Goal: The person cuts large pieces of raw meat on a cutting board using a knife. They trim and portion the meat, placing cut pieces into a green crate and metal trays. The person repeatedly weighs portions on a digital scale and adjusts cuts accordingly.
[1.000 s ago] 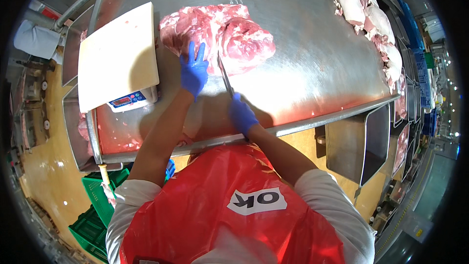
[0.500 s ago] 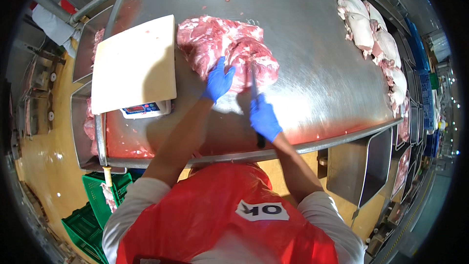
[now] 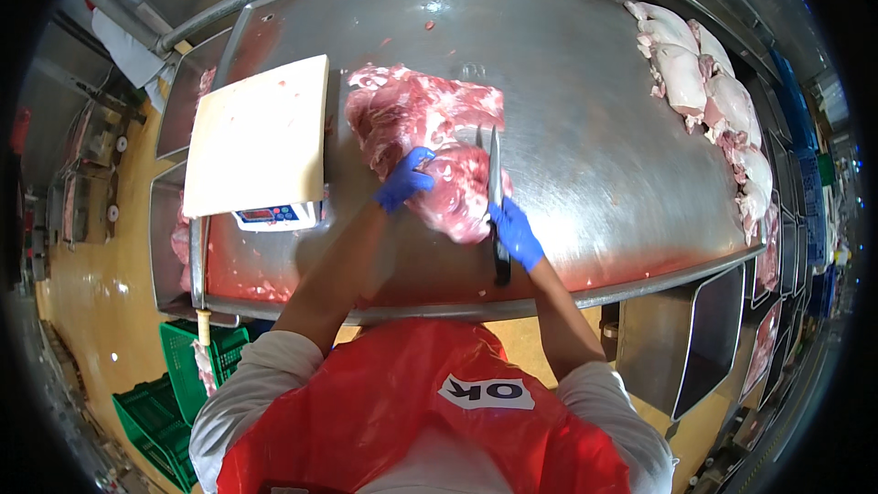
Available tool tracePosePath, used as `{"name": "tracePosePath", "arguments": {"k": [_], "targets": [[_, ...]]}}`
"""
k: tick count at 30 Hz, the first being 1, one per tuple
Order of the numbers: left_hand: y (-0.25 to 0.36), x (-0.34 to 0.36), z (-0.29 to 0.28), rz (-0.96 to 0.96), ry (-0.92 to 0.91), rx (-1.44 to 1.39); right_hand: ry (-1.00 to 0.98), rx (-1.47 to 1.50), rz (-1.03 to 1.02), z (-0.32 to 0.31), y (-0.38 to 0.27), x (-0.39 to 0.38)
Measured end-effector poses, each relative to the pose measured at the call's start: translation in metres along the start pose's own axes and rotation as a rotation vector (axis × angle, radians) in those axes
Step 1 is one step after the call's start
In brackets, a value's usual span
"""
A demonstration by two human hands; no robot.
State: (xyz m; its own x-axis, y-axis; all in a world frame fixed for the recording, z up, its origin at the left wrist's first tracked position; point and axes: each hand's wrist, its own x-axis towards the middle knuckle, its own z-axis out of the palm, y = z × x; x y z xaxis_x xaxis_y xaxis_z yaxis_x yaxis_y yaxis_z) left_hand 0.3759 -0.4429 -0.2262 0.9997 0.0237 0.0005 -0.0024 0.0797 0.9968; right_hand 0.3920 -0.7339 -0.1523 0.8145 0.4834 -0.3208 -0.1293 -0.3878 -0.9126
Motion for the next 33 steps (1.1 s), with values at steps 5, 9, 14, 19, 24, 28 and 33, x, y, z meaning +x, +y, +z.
{"name": "tracePosePath", "arguments": {"k": [5,9,14,19,24,28,33], "targets": [[0.040,-0.057,0.009,-0.131,0.274,0.446,-0.066,-0.052,-0.006,-0.022,-0.017,-0.037],[0.046,-0.140,0.016,-0.671,0.636,0.608,-0.129,-0.451,-0.179,-0.049,-0.015,-0.016],[0.032,-0.161,0.004,-0.325,0.346,0.413,-0.267,-0.396,-0.223,-0.021,0.011,0.000],[0.018,-0.127,0.019,-0.543,0.402,-0.514,-0.246,-0.203,-0.265,0.012,0.029,-0.020],[0.042,-0.133,0.043,-0.310,0.364,-0.097,-0.270,-0.250,-0.143,0.010,0.021,-0.044],[0.026,-0.148,0.045,-0.285,0.308,-0.075,-0.392,0.214,0.126,0.001,0.061,-0.022],[0.055,-0.169,0.055,-0.333,0.473,0.537,-0.355,-1.024,-0.171,-0.036,-0.027,-0.040]]}}
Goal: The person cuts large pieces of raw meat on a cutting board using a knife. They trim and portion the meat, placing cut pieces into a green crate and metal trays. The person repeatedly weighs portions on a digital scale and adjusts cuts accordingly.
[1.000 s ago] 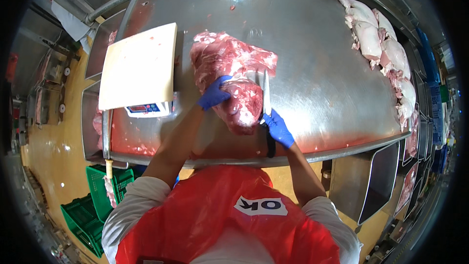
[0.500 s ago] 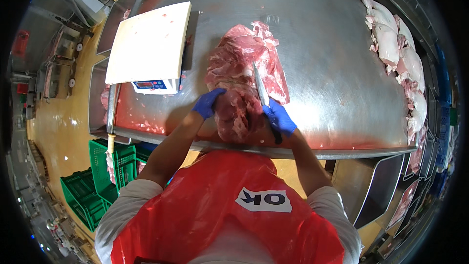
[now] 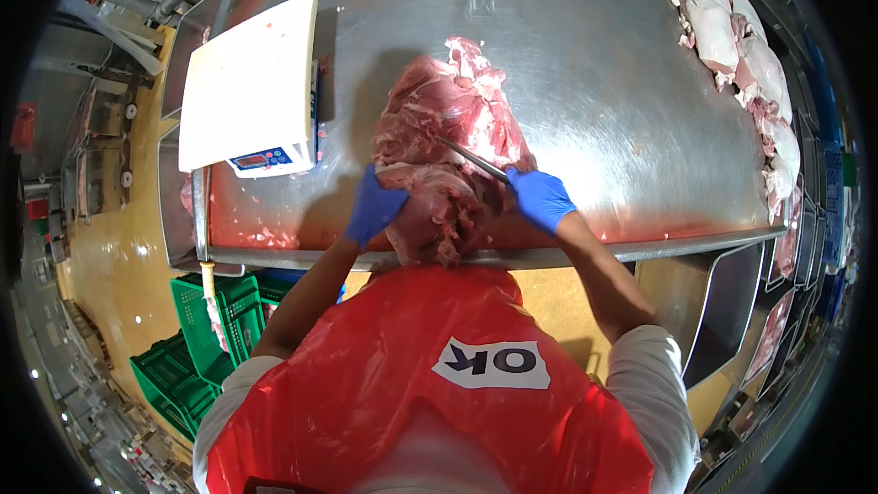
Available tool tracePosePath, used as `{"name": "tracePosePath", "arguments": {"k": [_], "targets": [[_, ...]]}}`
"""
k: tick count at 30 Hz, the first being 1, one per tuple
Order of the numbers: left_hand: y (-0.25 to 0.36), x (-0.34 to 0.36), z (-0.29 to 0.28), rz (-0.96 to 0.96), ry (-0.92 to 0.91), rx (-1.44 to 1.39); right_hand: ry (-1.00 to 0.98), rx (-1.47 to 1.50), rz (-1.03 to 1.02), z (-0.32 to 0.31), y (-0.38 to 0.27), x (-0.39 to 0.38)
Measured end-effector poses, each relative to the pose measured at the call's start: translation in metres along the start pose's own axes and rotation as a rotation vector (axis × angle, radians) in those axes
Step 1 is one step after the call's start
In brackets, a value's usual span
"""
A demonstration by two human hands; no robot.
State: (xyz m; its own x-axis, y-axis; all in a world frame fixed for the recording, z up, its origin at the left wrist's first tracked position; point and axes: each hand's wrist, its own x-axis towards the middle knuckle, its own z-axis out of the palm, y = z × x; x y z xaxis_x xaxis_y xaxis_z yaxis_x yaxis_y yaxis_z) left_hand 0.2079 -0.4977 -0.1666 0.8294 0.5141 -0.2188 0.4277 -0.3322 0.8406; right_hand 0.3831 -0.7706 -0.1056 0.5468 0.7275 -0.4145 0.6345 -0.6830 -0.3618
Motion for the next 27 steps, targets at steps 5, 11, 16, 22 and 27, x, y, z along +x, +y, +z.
{"name": "tracePosePath", "arguments": {"k": [5,11,16,22,27], "targets": [[0.075,-0.009,-0.028,0.035,-0.031,0.259,0.023,0.139,0.030,-0.007,-0.007,-0.025],[0.091,-0.022,-0.012,0.430,-0.094,0.400,0.068,0.474,-0.257,-0.050,-0.079,0.042],[0.089,-0.038,-0.031,0.350,-0.057,0.620,-0.302,-0.307,-0.409,-0.047,-0.134,0.116],[0.092,-0.064,-0.053,0.304,-0.058,0.566,-0.286,-0.190,-0.306,-0.023,-0.090,0.029],[0.110,-0.071,-0.056,0.290,-0.092,0.528,-0.457,-0.249,-0.302,-0.016,-0.121,0.042]]}}
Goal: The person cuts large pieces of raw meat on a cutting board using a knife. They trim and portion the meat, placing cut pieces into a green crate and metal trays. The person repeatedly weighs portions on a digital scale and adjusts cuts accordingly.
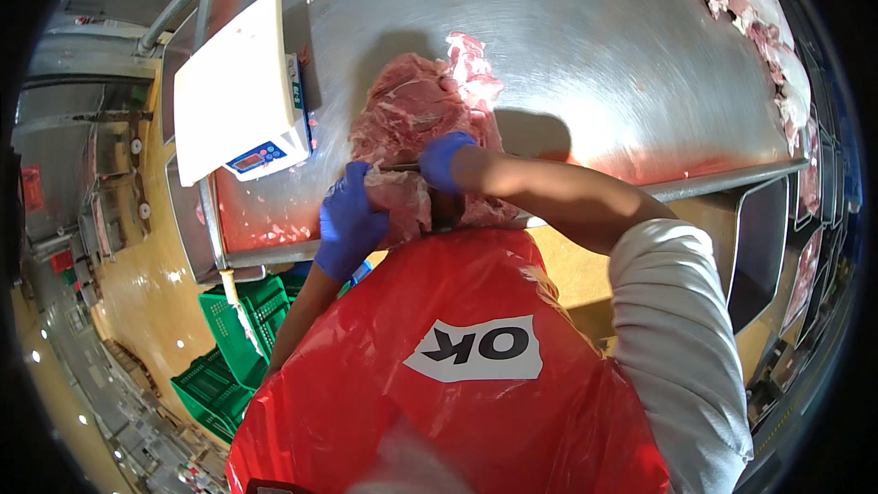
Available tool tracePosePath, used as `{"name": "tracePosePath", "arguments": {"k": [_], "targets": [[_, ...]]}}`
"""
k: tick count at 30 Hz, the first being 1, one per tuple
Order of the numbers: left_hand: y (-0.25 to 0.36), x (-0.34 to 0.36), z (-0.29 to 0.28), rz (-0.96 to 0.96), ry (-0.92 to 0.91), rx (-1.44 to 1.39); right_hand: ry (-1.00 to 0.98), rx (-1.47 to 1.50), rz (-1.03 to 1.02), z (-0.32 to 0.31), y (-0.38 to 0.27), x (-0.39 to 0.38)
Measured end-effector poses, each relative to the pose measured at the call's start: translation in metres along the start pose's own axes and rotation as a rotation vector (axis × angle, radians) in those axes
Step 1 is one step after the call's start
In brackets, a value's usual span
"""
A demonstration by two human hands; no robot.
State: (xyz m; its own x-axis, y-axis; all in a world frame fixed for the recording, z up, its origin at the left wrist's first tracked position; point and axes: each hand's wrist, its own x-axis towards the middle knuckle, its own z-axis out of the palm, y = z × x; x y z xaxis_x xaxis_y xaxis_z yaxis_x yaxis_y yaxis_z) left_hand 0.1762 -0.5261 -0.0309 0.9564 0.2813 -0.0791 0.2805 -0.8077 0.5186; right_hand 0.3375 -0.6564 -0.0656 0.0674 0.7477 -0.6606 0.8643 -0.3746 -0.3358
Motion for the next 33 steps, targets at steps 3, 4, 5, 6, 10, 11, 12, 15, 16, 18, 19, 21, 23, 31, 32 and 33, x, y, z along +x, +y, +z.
{"name": "tracePosePath", "arguments": {"k": [3,4,5,6,10,11,12,15,16,18,19,21,23,31,32,33], "targets": [[-0.001,-0.003,-0.011,0.000,-0.032,0.008,-0.004,-0.075,-0.053,0.005,0.022,-0.011],[0.000,-0.006,-0.016,-0.001,-0.008,-0.033,0.018,-0.050,-0.064,0.002,0.029,-0.025],[0.002,-0.012,-0.022,-0.011,0.014,-0.064,-0.032,-0.090,-0.083,-0.004,0.033,-0.033],[0.005,-0.018,-0.028,-0.022,0.036,-0.105,-0.089,-0.133,-0.099,-0.012,0.037,-0.043],[0.031,-0.031,-0.070,0.009,0.176,-0.064,-0.265,0.140,0.048,-0.044,0.020,-0.055],[0.042,-0.029,-0.089,0.004,0.179,-0.056,-0.288,0.256,0.089,-0.046,0.019,-0.052],[0.053,-0.029,-0.107,-0.010,0.234,-0.048,-0.172,0.241,-0.048,-0.039,0.026,-0.046],[0.049,-0.038,-0.157,-0.228,0.378,-0.289,-0.036,0.482,-0.248,-0.026,0.062,-0.064],[0.043,-0.054,-0.173,-0.265,0.493,-0.338,-0.143,0.727,-0.192,-0.039,0.071,-0.086],[0.037,-0.062,-0.204,-0.157,0.586,-0.226,-0.071,0.985,-0.084,-0.037,0.093,-0.097],[0.039,-0.058,-0.216,-0.120,0.644,-0.154,0.043,1.036,-0.056,-0.031,0.097,-0.091],[0.040,-0.036,-0.240,-0.083,0.700,0.031,0.250,1.078,-0.032,-0.007,0.099,-0.061],[0.033,-0.009,-0.262,-0.022,0.698,0.018,0.414,1.225,-0.071,0.006,0.070,-0.038],[-0.133,0.091,-0.280,0.069,0.653,-1.214,0.564,1.537,0.031,0.014,-0.012,0.004],[-0.162,0.111,-0.268,0.047,0.582,-1.422,0.561,1.611,0.098,0.015,-0.017,0.010],[-0.191,0.129,-0.250,0.008,0.487,-1.632,0.613,1.515,0.046,0.021,-0.015,0.015]]}}
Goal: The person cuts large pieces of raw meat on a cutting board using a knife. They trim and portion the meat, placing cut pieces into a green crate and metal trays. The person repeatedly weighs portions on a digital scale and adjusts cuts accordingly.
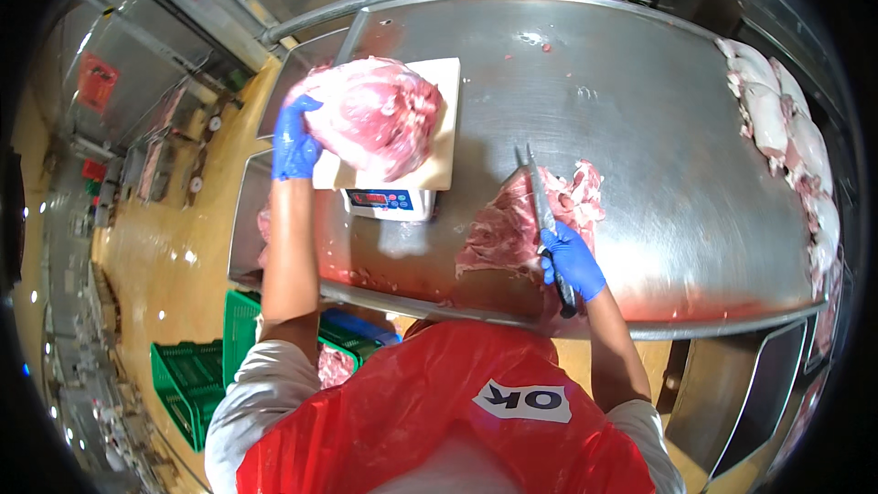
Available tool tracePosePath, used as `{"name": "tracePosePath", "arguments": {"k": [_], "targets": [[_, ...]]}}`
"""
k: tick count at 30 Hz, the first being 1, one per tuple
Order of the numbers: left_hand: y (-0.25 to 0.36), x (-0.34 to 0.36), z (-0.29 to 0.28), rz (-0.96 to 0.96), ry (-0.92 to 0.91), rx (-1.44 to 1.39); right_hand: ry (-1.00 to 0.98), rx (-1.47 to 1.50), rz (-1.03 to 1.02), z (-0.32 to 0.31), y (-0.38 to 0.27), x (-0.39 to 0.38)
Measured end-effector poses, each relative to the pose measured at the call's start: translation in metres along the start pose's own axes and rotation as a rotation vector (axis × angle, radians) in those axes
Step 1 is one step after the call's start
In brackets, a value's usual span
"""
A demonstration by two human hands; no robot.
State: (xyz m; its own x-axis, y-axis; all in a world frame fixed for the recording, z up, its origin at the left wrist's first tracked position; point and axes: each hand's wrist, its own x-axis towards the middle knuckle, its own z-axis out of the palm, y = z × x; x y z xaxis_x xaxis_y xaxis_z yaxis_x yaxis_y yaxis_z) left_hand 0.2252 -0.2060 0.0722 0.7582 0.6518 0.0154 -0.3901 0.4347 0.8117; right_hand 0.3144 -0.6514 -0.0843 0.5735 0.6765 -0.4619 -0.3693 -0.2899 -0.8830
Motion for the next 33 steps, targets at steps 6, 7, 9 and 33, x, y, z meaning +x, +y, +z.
{"name": "tracePosePath", "arguments": {"k": [6,7,9,33], "targets": [[-0.035,0.021,-0.103,0.364,0.344,1.025,0.320,0.128,0.074,0.045,0.004,-0.036],[-0.011,0.004,-0.086,0.341,0.288,1.338,0.390,0.157,0.076,0.050,0.014,-0.047],[-0.011,0.009,-0.137,0.132,0.190,1.467,0.462,0.192,0.087,0.073,0.017,-0.057],[-0.030,0.086,-0.150,-0.234,-0.245,0.520,0.535,-0.062,-0.195,0.142,0.005,-0.025]]}}
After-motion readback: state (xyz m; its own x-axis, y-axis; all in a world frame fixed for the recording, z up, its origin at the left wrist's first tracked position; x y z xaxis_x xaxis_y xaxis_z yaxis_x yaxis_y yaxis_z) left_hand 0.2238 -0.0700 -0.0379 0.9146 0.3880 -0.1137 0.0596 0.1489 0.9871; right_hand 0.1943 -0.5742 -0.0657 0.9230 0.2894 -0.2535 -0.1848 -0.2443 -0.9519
